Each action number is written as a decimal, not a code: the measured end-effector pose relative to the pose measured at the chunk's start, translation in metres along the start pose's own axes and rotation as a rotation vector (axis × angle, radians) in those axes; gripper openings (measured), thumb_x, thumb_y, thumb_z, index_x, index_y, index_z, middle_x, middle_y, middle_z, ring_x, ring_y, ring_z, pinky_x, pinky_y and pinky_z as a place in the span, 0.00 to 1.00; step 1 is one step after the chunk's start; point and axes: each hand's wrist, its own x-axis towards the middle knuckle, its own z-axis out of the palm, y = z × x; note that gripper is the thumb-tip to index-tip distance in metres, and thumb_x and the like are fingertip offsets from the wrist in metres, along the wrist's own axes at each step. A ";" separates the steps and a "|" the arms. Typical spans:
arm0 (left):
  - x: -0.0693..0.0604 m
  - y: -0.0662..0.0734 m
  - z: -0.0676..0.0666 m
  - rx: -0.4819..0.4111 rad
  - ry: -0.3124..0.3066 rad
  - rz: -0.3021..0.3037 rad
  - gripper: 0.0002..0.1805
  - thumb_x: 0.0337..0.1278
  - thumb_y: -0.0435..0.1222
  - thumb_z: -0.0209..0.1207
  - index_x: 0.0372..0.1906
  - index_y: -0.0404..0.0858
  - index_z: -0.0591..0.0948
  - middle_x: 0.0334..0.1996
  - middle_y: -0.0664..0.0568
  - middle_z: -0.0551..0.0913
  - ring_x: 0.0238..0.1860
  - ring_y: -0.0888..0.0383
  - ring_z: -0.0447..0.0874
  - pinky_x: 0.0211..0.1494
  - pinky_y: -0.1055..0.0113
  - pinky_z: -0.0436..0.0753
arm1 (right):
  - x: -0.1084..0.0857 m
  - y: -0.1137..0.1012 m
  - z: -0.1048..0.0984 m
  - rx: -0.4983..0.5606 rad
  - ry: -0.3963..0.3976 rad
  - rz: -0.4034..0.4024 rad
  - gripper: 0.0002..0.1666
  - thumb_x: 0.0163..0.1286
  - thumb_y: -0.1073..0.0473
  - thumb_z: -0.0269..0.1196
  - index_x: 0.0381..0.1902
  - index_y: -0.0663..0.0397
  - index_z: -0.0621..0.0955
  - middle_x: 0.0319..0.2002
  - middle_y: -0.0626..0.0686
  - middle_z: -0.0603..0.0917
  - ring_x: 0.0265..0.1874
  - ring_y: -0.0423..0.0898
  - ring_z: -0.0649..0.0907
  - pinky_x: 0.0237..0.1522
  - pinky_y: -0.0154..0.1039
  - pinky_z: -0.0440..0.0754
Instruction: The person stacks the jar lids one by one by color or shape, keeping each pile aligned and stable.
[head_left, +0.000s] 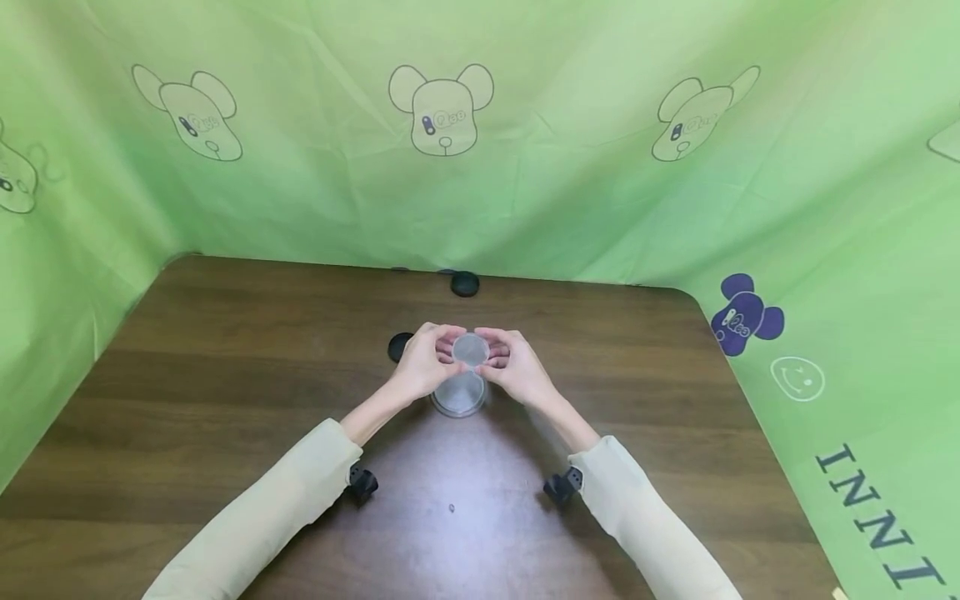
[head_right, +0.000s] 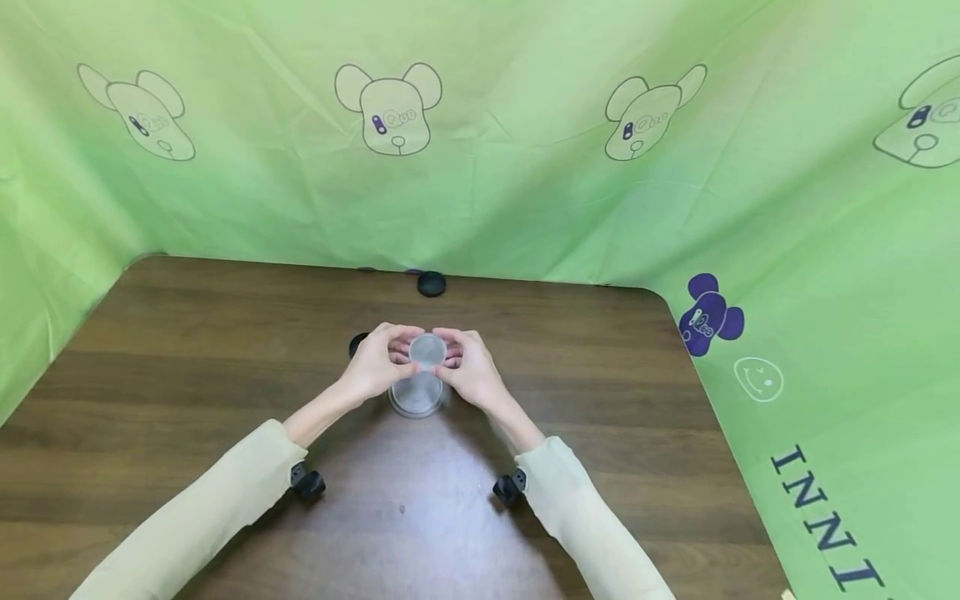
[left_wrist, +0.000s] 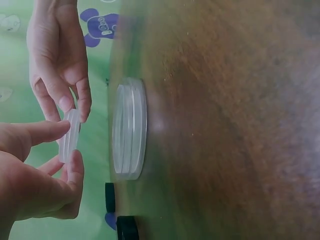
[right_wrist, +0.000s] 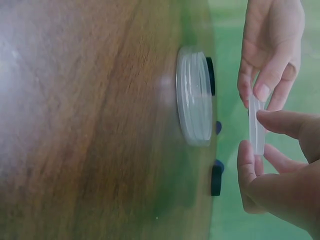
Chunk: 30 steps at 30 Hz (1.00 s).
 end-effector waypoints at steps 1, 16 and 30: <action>-0.002 0.000 -0.001 -0.006 0.000 0.001 0.27 0.44 0.23 0.70 0.55 0.32 0.79 0.45 0.42 0.74 0.42 0.51 0.81 0.45 0.67 0.83 | -0.001 -0.001 0.001 0.002 0.003 -0.003 0.34 0.54 0.79 0.65 0.61 0.71 0.73 0.50 0.67 0.68 0.41 0.57 0.80 0.44 0.35 0.81; -0.020 -0.011 -0.001 -0.015 0.021 -0.003 0.26 0.43 0.21 0.69 0.54 0.30 0.80 0.43 0.41 0.75 0.41 0.50 0.81 0.44 0.68 0.83 | -0.014 -0.001 0.016 0.014 0.051 0.007 0.31 0.52 0.80 0.66 0.57 0.74 0.75 0.46 0.66 0.70 0.40 0.58 0.80 0.42 0.32 0.81; -0.029 -0.018 -0.001 0.029 -0.025 -0.026 0.25 0.44 0.20 0.68 0.54 0.27 0.79 0.44 0.40 0.75 0.41 0.50 0.82 0.41 0.70 0.83 | -0.021 0.007 0.024 -0.056 0.008 0.036 0.30 0.53 0.77 0.67 0.56 0.72 0.76 0.45 0.64 0.72 0.39 0.55 0.81 0.40 0.31 0.81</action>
